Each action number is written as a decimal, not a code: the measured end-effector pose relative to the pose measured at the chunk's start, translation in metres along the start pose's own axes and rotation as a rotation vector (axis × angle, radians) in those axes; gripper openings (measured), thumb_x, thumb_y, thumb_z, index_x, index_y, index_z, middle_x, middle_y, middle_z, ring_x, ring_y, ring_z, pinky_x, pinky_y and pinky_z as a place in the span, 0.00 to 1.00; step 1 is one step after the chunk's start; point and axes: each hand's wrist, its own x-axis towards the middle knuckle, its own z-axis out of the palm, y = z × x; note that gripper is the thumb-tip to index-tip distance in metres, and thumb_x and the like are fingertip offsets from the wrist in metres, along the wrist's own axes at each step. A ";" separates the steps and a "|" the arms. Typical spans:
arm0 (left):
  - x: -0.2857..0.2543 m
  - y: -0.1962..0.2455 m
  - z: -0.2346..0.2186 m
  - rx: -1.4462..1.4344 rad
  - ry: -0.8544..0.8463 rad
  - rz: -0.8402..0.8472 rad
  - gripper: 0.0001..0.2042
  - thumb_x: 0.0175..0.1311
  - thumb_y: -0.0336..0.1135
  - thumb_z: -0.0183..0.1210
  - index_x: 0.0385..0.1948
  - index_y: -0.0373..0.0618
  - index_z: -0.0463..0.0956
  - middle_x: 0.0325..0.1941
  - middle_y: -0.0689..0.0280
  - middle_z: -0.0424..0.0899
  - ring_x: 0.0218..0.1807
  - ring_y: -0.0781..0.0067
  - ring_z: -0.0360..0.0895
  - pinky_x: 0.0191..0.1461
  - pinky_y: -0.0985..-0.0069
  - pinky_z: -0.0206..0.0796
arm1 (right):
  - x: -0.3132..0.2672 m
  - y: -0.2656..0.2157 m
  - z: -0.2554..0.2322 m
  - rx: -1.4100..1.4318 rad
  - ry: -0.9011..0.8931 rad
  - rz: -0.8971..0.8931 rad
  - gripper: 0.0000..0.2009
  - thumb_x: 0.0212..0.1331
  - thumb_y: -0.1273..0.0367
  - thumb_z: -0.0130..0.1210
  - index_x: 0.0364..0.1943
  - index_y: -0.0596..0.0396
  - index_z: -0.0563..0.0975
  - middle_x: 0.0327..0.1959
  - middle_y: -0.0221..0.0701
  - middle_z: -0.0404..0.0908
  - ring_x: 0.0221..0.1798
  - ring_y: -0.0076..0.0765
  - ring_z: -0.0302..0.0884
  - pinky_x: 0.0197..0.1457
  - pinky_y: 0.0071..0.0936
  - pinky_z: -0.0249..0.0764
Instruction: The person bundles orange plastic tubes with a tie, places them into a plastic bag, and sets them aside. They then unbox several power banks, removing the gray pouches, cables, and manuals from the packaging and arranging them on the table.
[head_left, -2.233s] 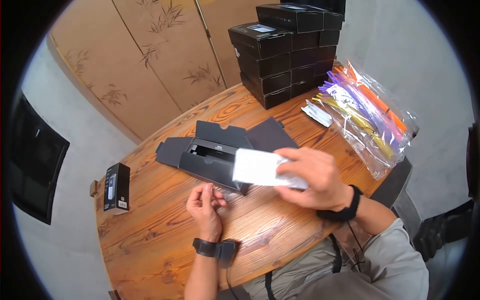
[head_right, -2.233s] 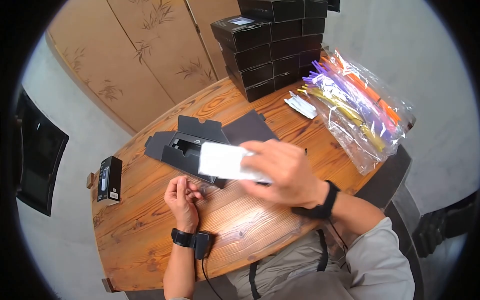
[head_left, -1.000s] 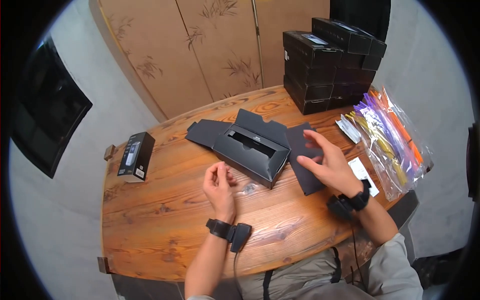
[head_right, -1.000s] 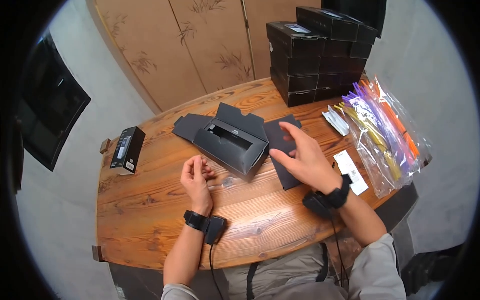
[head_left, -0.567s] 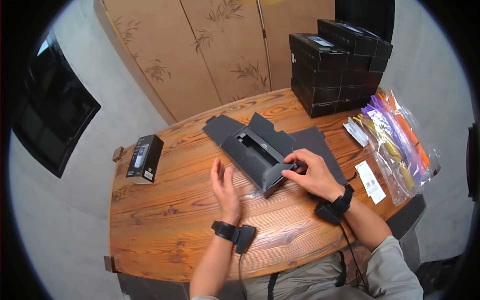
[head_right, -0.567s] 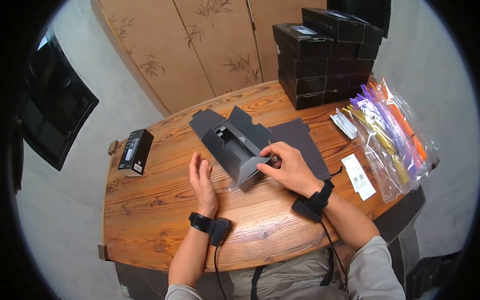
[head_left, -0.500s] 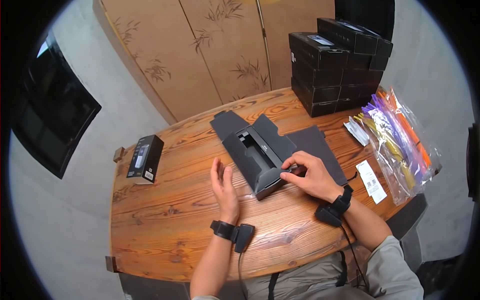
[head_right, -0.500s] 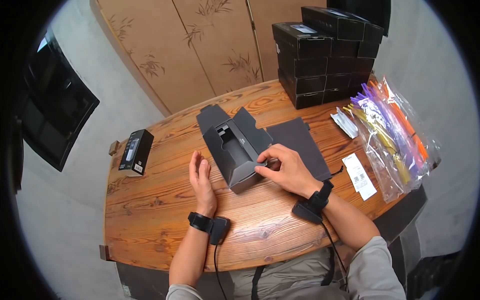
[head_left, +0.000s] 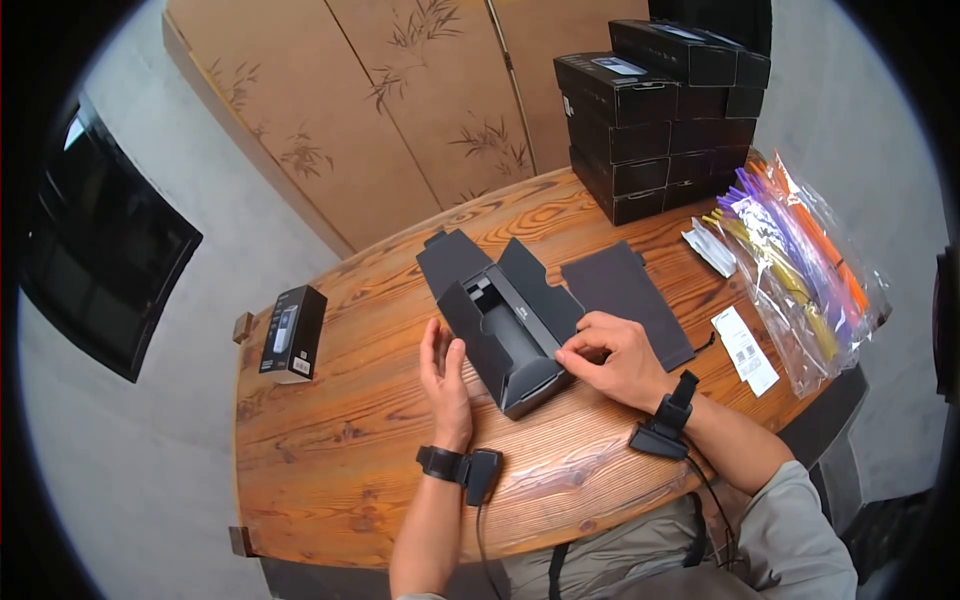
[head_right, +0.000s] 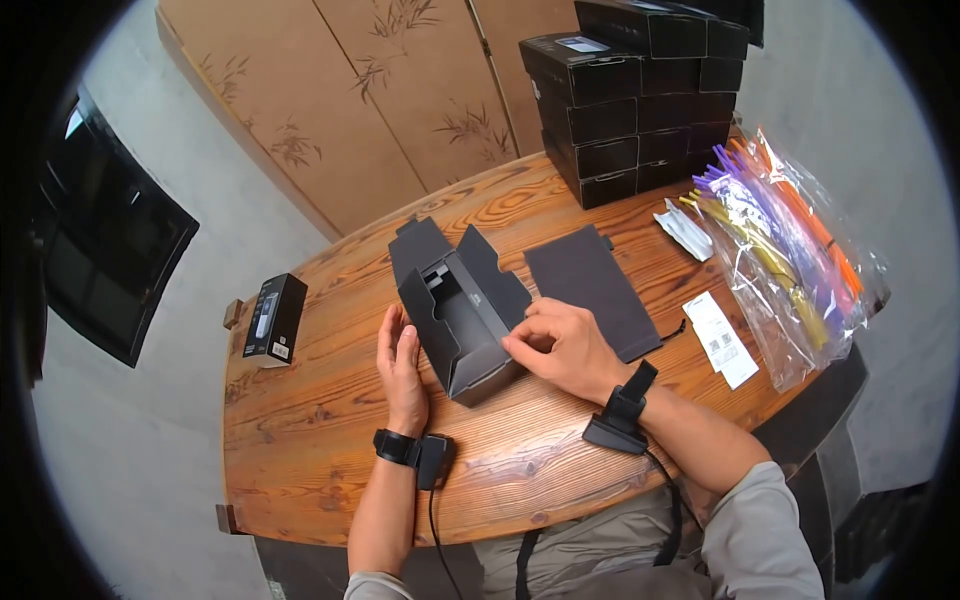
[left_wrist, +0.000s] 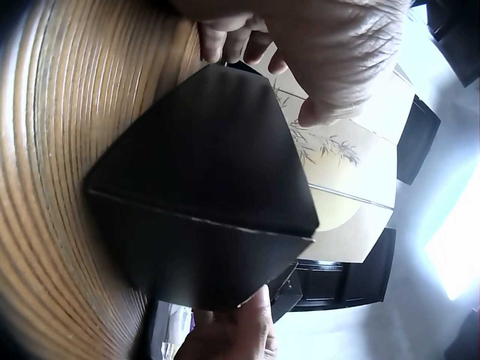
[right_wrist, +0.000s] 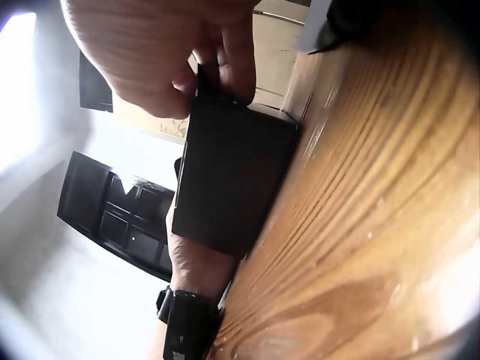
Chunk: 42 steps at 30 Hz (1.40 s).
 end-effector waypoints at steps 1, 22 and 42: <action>-0.001 0.002 0.002 -0.017 0.000 0.007 0.29 0.71 0.37 0.54 0.70 0.36 0.55 0.72 0.53 0.60 0.73 0.63 0.58 0.75 0.69 0.50 | -0.002 -0.001 0.000 -0.005 -0.010 -0.028 0.07 0.55 0.71 0.65 0.27 0.62 0.83 0.26 0.32 0.76 0.24 0.24 0.77 0.27 0.21 0.73; 0.005 -0.007 -0.007 -0.098 0.065 -0.017 0.32 0.70 0.30 0.56 0.70 0.32 0.49 0.62 0.56 0.72 0.61 0.71 0.71 0.63 0.76 0.65 | -0.009 0.000 0.006 0.198 -0.149 -0.030 0.25 0.58 0.68 0.63 0.60 0.59 0.72 0.56 0.43 0.78 0.52 0.32 0.80 0.48 0.25 0.80; 0.004 -0.002 -0.003 -0.080 0.047 0.080 0.36 0.66 0.25 0.59 0.71 0.36 0.46 0.66 0.53 0.68 0.63 0.68 0.70 0.66 0.74 0.64 | -0.009 -0.002 0.006 0.048 -0.315 -0.091 0.24 0.56 0.62 0.63 0.56 0.58 0.77 0.66 0.42 0.70 0.68 0.48 0.68 0.69 0.38 0.66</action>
